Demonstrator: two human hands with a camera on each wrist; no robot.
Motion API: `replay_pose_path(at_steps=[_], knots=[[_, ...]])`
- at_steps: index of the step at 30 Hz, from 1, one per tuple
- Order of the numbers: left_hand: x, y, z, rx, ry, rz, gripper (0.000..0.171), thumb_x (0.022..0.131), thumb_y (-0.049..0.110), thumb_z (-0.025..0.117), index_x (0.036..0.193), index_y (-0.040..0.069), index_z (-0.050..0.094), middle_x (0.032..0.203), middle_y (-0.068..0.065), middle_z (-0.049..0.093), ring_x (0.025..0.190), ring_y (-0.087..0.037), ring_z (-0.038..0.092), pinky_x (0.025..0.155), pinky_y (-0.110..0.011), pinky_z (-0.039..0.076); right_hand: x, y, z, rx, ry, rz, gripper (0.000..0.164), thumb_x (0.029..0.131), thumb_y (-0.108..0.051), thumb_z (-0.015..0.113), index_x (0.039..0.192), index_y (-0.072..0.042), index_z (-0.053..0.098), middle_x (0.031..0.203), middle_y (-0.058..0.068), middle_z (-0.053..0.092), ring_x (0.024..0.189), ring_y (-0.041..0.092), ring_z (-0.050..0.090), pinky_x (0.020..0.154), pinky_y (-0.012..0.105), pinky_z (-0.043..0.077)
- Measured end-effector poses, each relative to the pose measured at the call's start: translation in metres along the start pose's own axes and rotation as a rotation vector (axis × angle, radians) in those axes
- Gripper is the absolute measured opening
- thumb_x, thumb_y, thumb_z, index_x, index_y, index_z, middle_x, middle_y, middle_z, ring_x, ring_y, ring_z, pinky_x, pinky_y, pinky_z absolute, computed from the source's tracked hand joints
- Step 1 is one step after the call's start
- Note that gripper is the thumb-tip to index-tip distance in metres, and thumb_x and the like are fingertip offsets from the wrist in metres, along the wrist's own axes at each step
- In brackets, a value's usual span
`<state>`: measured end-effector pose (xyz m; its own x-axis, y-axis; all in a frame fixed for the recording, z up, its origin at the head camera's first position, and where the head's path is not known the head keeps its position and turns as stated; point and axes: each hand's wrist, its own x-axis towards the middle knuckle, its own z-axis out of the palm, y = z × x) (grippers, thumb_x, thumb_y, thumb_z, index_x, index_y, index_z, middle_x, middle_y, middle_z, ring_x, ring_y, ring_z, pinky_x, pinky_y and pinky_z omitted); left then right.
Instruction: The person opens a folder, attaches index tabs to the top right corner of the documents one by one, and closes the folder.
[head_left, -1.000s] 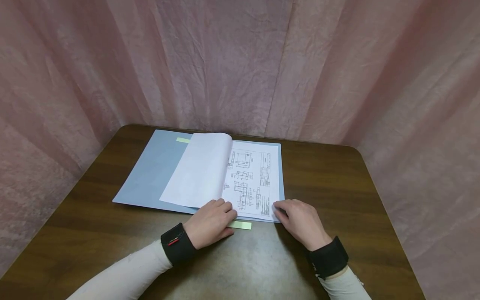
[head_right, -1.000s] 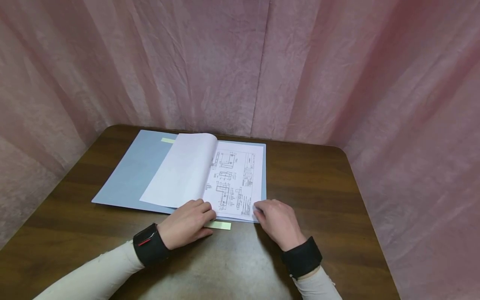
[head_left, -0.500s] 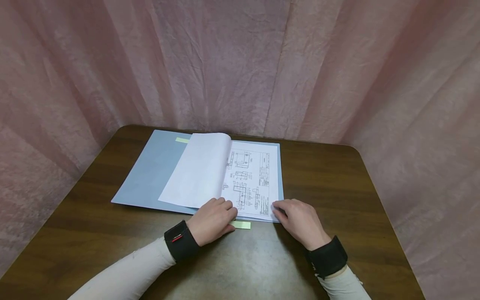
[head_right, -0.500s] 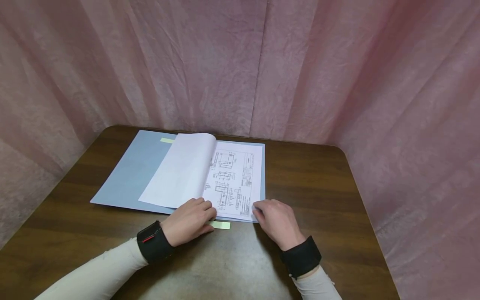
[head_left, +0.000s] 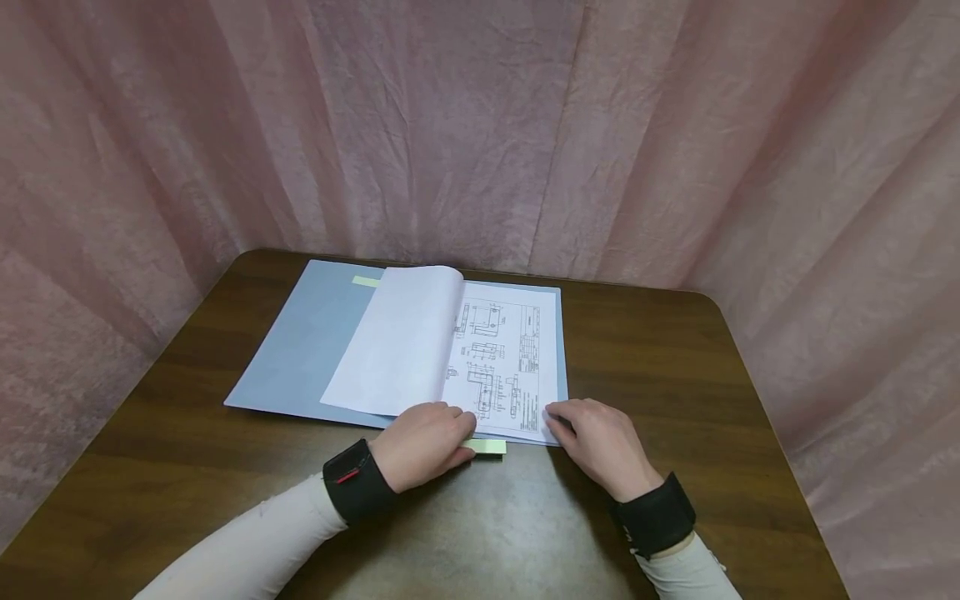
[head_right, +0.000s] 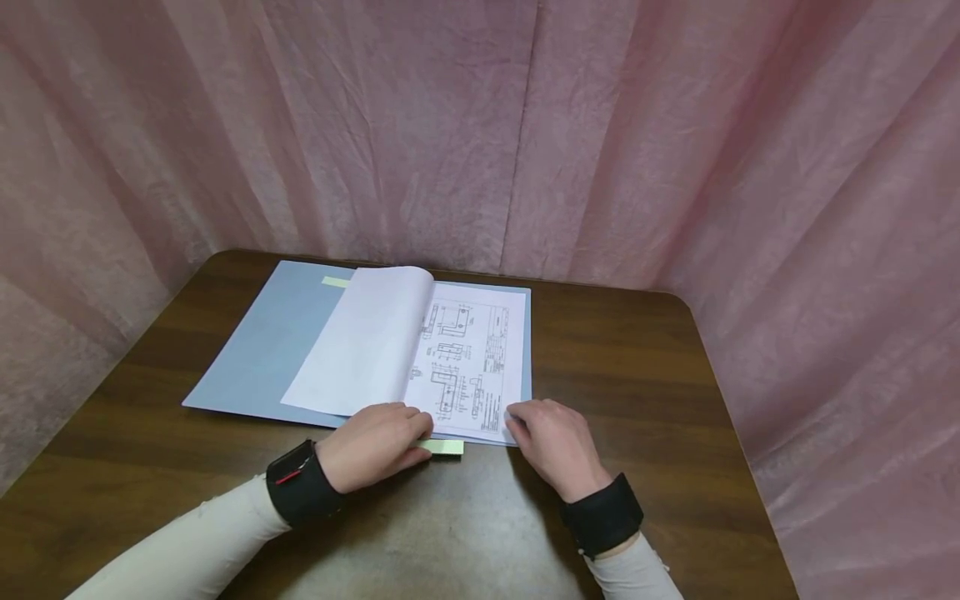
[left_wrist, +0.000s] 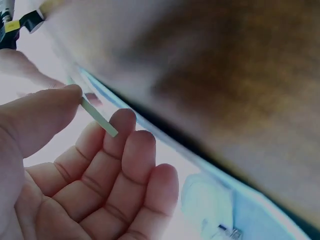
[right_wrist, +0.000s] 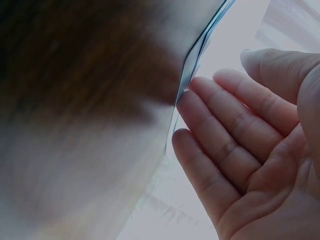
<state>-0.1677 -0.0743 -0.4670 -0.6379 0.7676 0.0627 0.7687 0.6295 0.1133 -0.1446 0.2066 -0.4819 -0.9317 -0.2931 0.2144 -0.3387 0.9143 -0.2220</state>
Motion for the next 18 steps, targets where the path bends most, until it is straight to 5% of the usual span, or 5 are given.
replay_pose_path(at_steps=[18], knots=[[0.036,-0.009,-0.038,0.014,0.161,-0.034,0.025,0.085,0.034,0.078,0.098,0.016,0.066,0.076,0.008,0.058,0.064,-0.009,0.05,0.063,-0.024,0.043,0.007,-0.004,-0.007,0.001,-0.064,0.03,0.026,0.087,-0.035,0.075,0.108,-0.02,0.078,0.099,-0.007,0.071,0.083,0.006,0.06,0.078,0.029,0.051]])
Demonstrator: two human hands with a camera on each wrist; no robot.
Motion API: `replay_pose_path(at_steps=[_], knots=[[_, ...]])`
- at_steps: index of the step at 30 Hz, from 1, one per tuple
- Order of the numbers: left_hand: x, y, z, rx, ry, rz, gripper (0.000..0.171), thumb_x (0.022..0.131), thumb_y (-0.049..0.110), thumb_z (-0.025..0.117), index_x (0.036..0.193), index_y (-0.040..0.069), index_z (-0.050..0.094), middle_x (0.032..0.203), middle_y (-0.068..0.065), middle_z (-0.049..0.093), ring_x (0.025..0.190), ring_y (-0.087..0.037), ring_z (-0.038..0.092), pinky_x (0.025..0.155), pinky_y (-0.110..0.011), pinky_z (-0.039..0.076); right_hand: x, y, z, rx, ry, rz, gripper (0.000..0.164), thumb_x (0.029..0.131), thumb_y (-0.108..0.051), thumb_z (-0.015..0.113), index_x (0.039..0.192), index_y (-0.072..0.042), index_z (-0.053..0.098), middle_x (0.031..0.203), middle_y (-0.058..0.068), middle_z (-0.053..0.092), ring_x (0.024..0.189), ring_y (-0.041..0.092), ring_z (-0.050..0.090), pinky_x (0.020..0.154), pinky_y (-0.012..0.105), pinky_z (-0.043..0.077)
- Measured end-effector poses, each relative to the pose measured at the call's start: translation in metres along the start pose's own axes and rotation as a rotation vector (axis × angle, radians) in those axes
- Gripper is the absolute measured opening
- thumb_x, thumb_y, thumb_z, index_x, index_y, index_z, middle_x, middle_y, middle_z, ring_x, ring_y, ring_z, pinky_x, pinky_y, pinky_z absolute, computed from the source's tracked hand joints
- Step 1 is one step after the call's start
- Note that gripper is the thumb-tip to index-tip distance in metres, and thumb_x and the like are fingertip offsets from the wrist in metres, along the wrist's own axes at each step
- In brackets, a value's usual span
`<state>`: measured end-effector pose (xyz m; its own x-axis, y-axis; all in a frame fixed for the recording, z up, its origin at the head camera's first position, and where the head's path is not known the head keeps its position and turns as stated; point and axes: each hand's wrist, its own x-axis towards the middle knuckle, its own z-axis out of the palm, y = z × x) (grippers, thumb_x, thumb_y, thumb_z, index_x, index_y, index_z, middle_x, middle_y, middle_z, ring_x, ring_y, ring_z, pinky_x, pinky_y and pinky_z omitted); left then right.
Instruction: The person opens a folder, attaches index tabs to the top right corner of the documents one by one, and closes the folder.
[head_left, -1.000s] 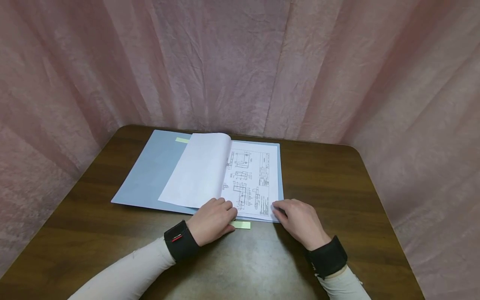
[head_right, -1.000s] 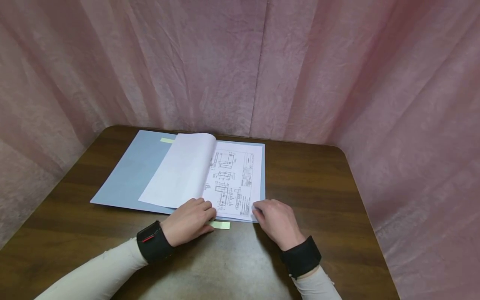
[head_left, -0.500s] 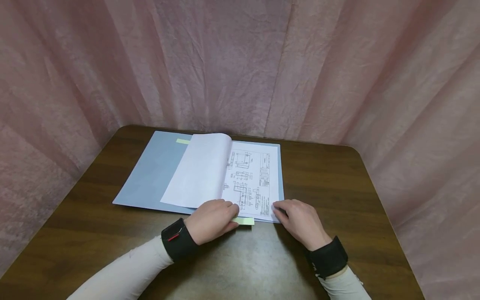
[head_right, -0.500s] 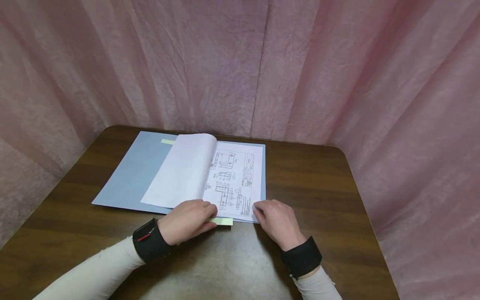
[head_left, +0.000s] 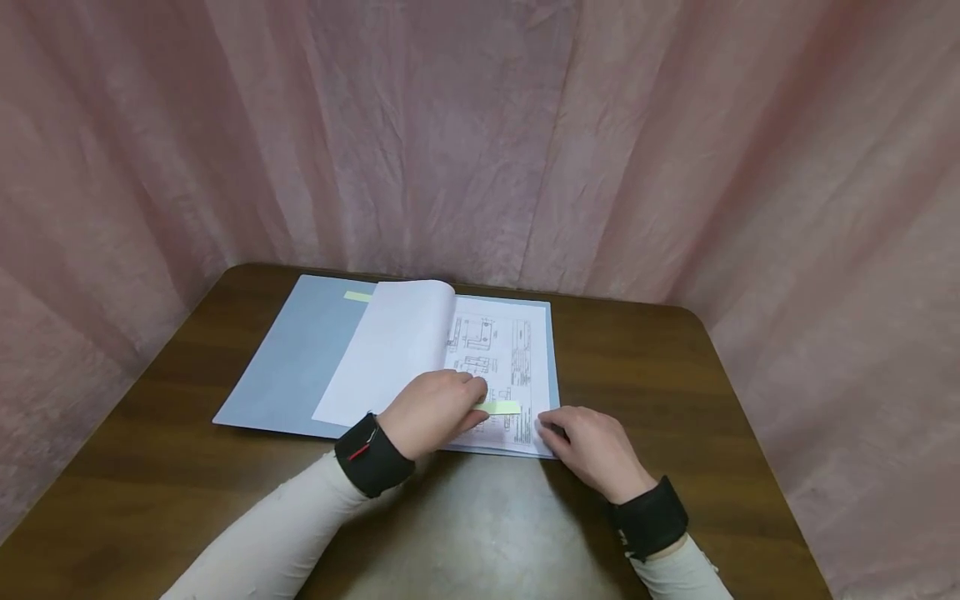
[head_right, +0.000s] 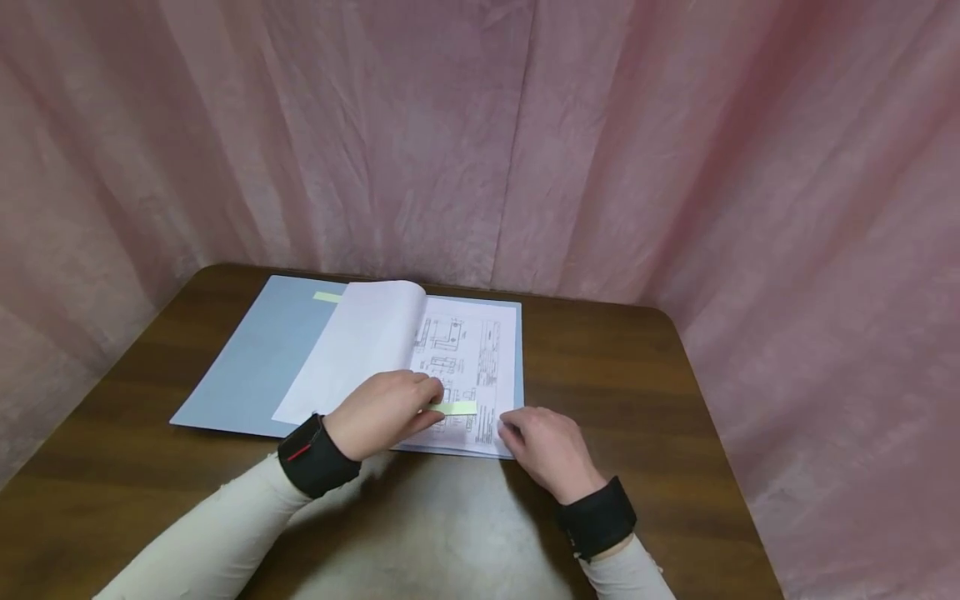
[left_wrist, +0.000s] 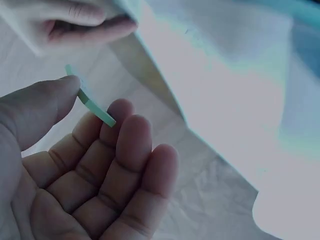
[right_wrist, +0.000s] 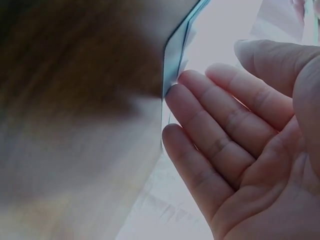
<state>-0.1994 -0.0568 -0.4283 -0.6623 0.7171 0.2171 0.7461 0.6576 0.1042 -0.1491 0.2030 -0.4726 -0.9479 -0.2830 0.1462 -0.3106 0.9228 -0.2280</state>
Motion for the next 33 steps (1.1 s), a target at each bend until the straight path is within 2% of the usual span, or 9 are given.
replay_pose_path(at_steps=[7,13,16,21,27,33], knots=[[0.014,0.002,-0.005,0.014,0.041,-0.013,0.022,0.088,0.035,0.075,0.094,0.016,0.065,0.075,0.009,0.057,0.063,-0.007,0.049,0.061,-0.024,0.042,0.007,0.002,-0.009,-0.006,0.014,-0.045,0.028,0.089,-0.034,0.074,0.111,-0.018,0.077,0.102,-0.006,0.072,0.085,0.006,0.062,0.078,0.029,0.051],[0.018,0.001,-0.002,0.011,0.035,-0.044,0.022,0.087,0.035,0.076,0.094,0.017,0.066,0.076,0.009,0.058,0.063,-0.007,0.05,0.062,-0.024,0.043,0.017,-0.001,-0.025,0.032,0.051,-0.06,0.03,0.087,-0.032,0.076,0.115,-0.019,0.076,0.102,-0.007,0.071,0.08,0.007,0.059,0.071,0.025,0.049],[0.019,0.002,-0.001,0.01,0.03,-0.051,0.022,0.087,0.034,0.076,0.094,0.017,0.066,0.076,0.008,0.059,0.064,-0.008,0.05,0.062,-0.024,0.043,0.022,-0.003,-0.033,0.069,0.045,-0.067,0.035,0.086,-0.032,0.077,0.119,-0.02,0.074,0.105,-0.007,0.071,0.082,0.008,0.061,0.072,0.025,0.049],[0.021,0.004,-0.001,0.018,0.04,-0.046,0.022,0.087,0.034,0.076,0.095,0.017,0.066,0.077,0.008,0.059,0.065,-0.008,0.05,0.062,-0.024,0.043,0.027,-0.007,-0.042,0.104,0.028,-0.068,0.045,0.083,-0.04,0.078,0.124,-0.022,0.072,0.112,-0.009,0.069,0.095,0.01,0.064,0.082,0.027,0.05],[0.021,0.007,-0.001,0.021,0.041,-0.038,0.022,0.087,0.034,0.076,0.096,0.016,0.067,0.079,0.007,0.061,0.067,-0.008,0.051,0.063,-0.024,0.044,0.031,-0.011,-0.043,0.145,0.035,-0.108,0.045,0.081,-0.041,0.08,0.121,-0.021,0.073,0.113,-0.012,0.069,0.1,0.005,0.063,0.083,0.027,0.049],[0.021,0.009,-0.002,0.011,0.033,-0.016,0.022,0.087,0.034,0.077,0.096,0.017,0.067,0.08,0.007,0.062,0.068,-0.008,0.052,0.064,-0.024,0.045,0.032,-0.014,-0.041,0.135,0.037,-0.126,0.042,0.083,-0.043,0.077,0.12,-0.024,0.073,0.111,-0.013,0.069,0.101,0.005,0.064,0.084,0.027,0.049]])
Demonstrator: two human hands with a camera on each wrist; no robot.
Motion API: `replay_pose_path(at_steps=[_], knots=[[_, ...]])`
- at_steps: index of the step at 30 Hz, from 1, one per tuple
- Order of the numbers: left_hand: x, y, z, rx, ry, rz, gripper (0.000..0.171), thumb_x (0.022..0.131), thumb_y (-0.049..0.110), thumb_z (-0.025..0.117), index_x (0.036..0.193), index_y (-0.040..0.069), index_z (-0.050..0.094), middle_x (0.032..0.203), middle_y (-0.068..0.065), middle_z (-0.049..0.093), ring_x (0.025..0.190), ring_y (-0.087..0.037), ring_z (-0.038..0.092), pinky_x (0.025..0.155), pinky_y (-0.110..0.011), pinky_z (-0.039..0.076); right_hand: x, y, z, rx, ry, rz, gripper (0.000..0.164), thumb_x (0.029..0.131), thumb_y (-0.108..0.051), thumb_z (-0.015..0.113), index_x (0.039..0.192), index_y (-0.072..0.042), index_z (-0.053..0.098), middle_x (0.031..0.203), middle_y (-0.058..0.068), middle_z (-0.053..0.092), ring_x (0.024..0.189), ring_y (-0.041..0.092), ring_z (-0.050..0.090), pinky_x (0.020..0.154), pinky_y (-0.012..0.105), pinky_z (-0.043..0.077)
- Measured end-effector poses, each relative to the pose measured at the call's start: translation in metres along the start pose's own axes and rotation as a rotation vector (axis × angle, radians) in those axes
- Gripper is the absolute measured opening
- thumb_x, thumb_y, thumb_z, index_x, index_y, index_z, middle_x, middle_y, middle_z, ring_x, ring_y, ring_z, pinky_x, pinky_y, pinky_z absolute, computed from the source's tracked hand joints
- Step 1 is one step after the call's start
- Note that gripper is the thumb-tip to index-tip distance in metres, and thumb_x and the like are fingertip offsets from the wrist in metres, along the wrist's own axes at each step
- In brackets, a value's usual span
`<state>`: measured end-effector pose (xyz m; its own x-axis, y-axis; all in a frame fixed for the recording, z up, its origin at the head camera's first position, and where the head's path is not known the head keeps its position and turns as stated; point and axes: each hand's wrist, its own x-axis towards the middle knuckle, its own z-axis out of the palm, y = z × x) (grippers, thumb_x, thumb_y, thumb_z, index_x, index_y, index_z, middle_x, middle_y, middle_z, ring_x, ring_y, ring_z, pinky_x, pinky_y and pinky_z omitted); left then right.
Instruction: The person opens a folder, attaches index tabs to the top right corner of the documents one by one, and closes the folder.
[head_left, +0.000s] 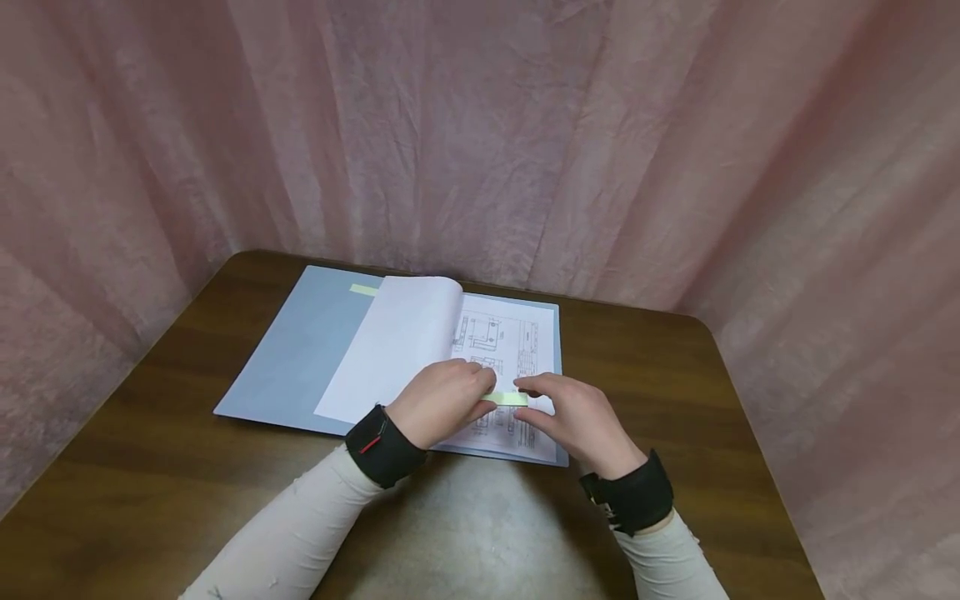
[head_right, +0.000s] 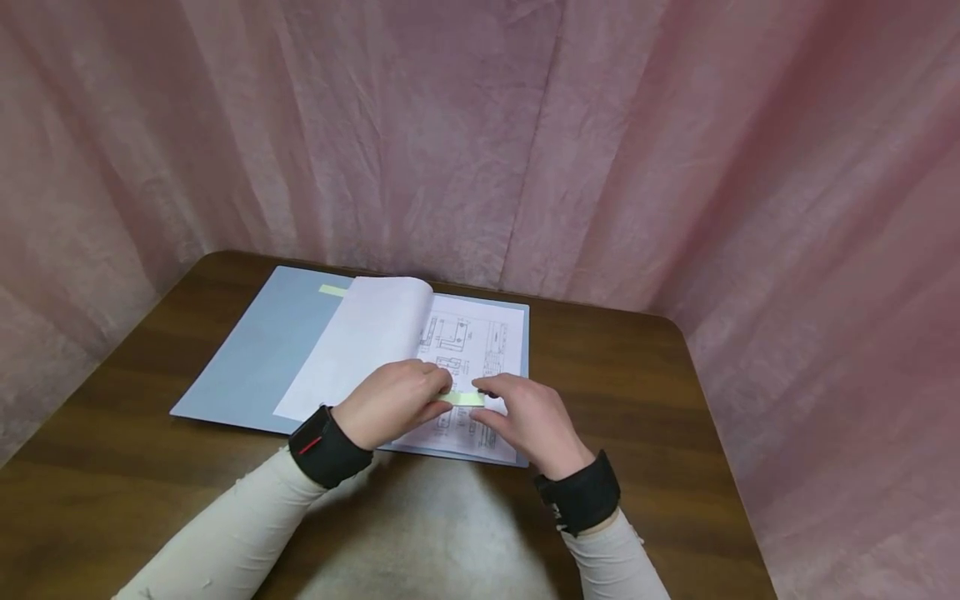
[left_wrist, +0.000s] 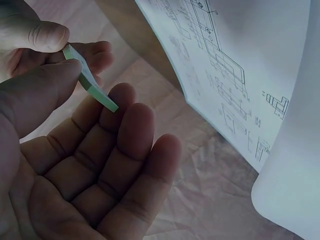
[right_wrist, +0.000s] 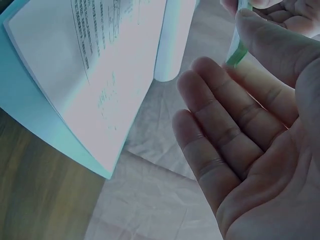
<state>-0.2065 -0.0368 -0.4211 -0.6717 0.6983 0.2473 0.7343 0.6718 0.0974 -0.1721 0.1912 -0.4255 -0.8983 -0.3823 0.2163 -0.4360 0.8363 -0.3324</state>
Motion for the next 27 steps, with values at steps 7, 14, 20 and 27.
replay_pose_path(at_steps=[7,14,20,27], knots=[[0.0024,0.0015,-0.0002,-0.013,-0.027,0.011,0.024,0.085,0.034,0.078,0.099,0.016,0.069,0.08,0.007,0.061,0.068,-0.008,0.052,0.065,-0.024,0.045,0.0004,-0.0001,0.0006,0.027,-0.004,-0.009,0.03,0.082,-0.036,0.08,0.11,-0.024,0.075,0.098,-0.015,0.068,0.088,0.01,0.064,0.075,0.027,0.049],[0.0013,0.0014,0.0014,-0.053,-0.028,0.02,0.025,0.085,0.034,0.078,0.101,0.017,0.069,0.082,0.008,0.061,0.07,-0.008,0.051,0.065,-0.023,0.044,-0.0001,-0.0005,0.0012,0.023,-0.002,-0.002,0.023,0.082,-0.034,0.081,0.103,-0.028,0.075,0.09,-0.019,0.064,0.081,0.006,0.06,0.07,0.025,0.046],[0.0005,0.0006,0.0024,-0.076,-0.003,0.038,0.027,0.085,0.037,0.077,0.103,0.017,0.069,0.086,0.009,0.059,0.073,-0.007,0.05,0.064,-0.023,0.043,-0.0009,-0.0016,-0.0021,0.008,0.011,0.0,0.022,0.082,-0.036,0.08,0.103,-0.029,0.076,0.091,-0.02,0.065,0.081,-0.001,0.056,0.071,0.023,0.046],[0.0011,-0.0008,0.0023,-0.117,0.002,0.012,0.026,0.082,0.033,0.081,0.1,0.019,0.07,0.086,0.01,0.059,0.072,-0.007,0.05,0.065,-0.023,0.043,-0.0006,-0.0015,-0.0058,0.004,0.006,0.008,0.025,0.081,-0.038,0.08,0.105,-0.029,0.076,0.092,-0.02,0.064,0.081,0.0,0.055,0.072,0.022,0.047]])
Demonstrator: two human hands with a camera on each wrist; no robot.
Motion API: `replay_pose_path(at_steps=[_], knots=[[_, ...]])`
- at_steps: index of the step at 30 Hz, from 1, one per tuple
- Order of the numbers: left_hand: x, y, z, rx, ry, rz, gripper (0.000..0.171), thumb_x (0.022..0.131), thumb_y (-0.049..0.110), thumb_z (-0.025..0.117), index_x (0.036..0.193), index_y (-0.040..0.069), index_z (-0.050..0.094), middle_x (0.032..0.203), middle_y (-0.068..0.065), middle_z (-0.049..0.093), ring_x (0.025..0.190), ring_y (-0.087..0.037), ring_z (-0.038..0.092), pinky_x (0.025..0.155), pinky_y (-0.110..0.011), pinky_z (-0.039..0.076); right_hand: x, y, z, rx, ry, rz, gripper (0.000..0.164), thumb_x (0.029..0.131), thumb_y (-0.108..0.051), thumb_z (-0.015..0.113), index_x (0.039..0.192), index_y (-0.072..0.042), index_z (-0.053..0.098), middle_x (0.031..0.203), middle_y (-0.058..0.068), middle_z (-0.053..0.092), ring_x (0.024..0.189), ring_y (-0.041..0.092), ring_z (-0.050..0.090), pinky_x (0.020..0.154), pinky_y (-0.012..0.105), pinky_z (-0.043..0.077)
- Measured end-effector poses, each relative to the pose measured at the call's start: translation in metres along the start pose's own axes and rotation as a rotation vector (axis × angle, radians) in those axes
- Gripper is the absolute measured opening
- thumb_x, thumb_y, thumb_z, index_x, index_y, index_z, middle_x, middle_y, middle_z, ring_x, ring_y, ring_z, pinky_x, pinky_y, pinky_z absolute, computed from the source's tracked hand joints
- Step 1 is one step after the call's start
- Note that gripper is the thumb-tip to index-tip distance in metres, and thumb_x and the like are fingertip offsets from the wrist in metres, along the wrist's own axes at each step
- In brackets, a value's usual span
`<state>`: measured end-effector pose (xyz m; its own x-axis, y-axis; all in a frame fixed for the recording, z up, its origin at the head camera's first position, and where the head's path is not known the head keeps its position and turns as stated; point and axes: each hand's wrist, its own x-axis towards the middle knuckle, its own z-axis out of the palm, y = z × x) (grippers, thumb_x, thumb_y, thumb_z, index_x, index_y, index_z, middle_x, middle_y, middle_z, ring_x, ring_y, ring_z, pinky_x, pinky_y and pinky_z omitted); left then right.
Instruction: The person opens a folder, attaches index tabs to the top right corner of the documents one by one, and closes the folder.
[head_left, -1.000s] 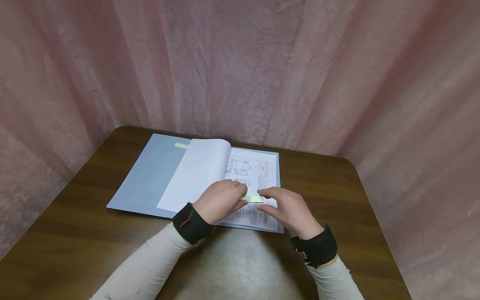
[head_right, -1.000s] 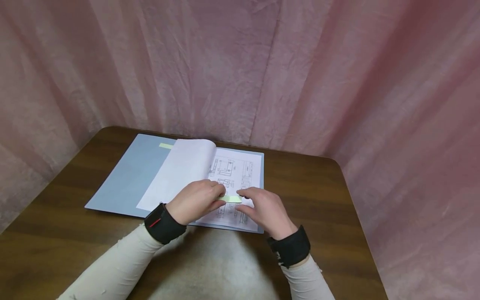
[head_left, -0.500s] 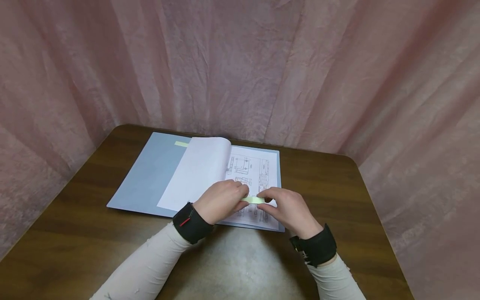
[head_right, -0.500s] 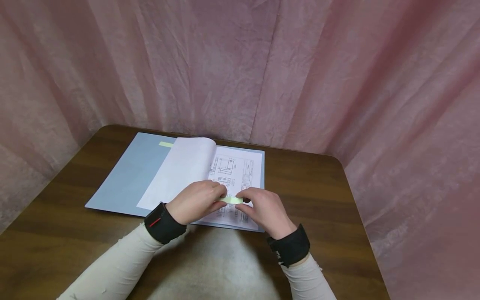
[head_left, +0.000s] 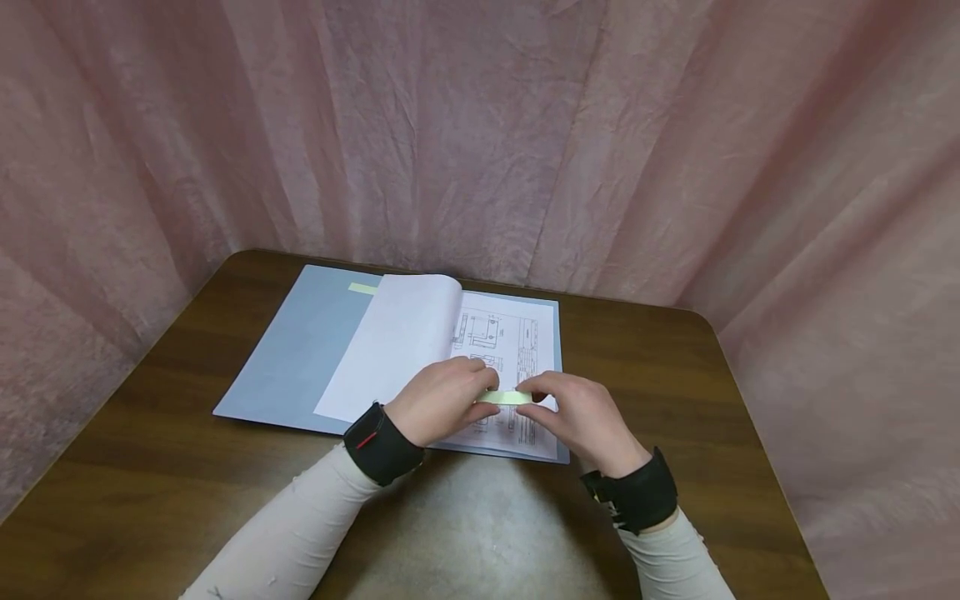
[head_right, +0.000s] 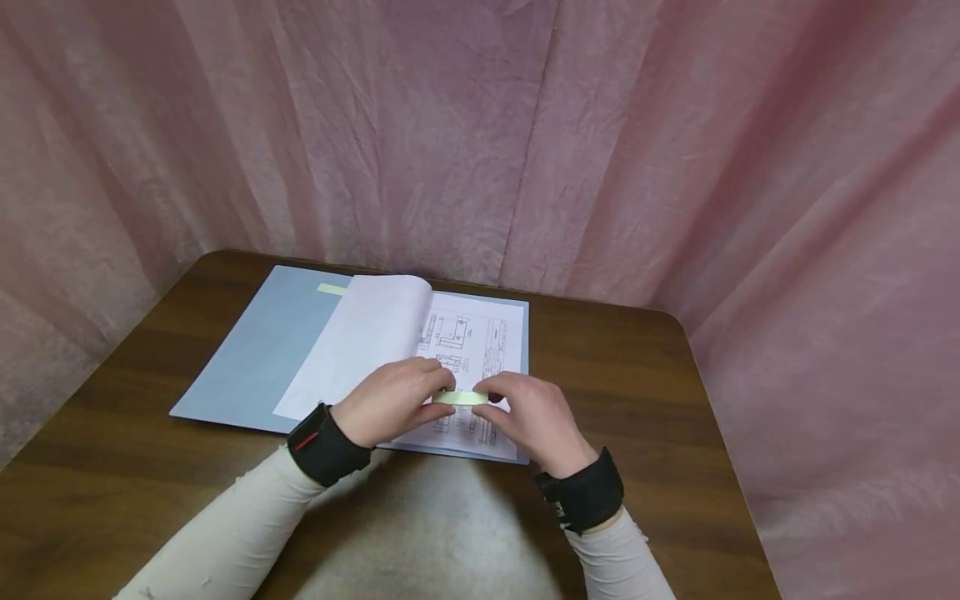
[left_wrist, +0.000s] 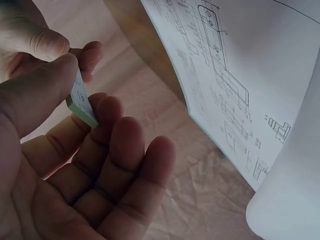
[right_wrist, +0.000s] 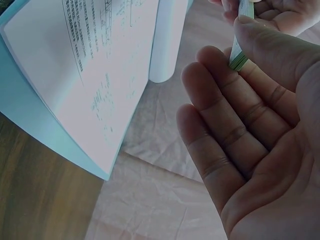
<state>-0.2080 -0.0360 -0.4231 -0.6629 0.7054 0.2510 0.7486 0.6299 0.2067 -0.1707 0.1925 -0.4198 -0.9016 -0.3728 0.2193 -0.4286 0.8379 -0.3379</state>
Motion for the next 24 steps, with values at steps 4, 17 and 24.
replay_pose_path(at_steps=[4,17,24], knots=[[-0.0004,-0.0002,0.0001,0.0,0.014,0.001,0.025,0.083,0.033,0.08,0.1,0.019,0.07,0.084,0.01,0.057,0.072,-0.007,0.049,0.064,-0.023,0.042,-0.0004,0.0005,-0.0009,0.007,-0.005,0.006,0.027,0.081,-0.039,0.08,0.105,-0.029,0.076,0.092,-0.02,0.065,0.081,0.0,0.055,0.072,0.022,0.047],[0.0007,-0.0001,0.0014,0.007,0.02,-0.017,0.025,0.082,0.033,0.081,0.099,0.019,0.071,0.082,0.01,0.061,0.069,-0.006,0.051,0.063,-0.023,0.042,-0.0009,0.0016,-0.0028,0.027,0.033,-0.04,0.035,0.081,-0.038,0.08,0.113,-0.024,0.075,0.104,-0.015,0.069,0.094,0.004,0.063,0.08,0.025,0.05],[0.0,0.0005,0.0033,0.004,0.021,-0.008,0.023,0.082,0.033,0.081,0.098,0.019,0.07,0.081,0.011,0.06,0.07,-0.005,0.051,0.064,-0.023,0.043,-0.0019,0.0001,-0.0027,0.028,0.023,-0.03,0.03,0.081,-0.036,0.081,0.109,-0.027,0.076,0.1,-0.017,0.068,0.09,-0.002,0.059,0.079,0.023,0.048]])
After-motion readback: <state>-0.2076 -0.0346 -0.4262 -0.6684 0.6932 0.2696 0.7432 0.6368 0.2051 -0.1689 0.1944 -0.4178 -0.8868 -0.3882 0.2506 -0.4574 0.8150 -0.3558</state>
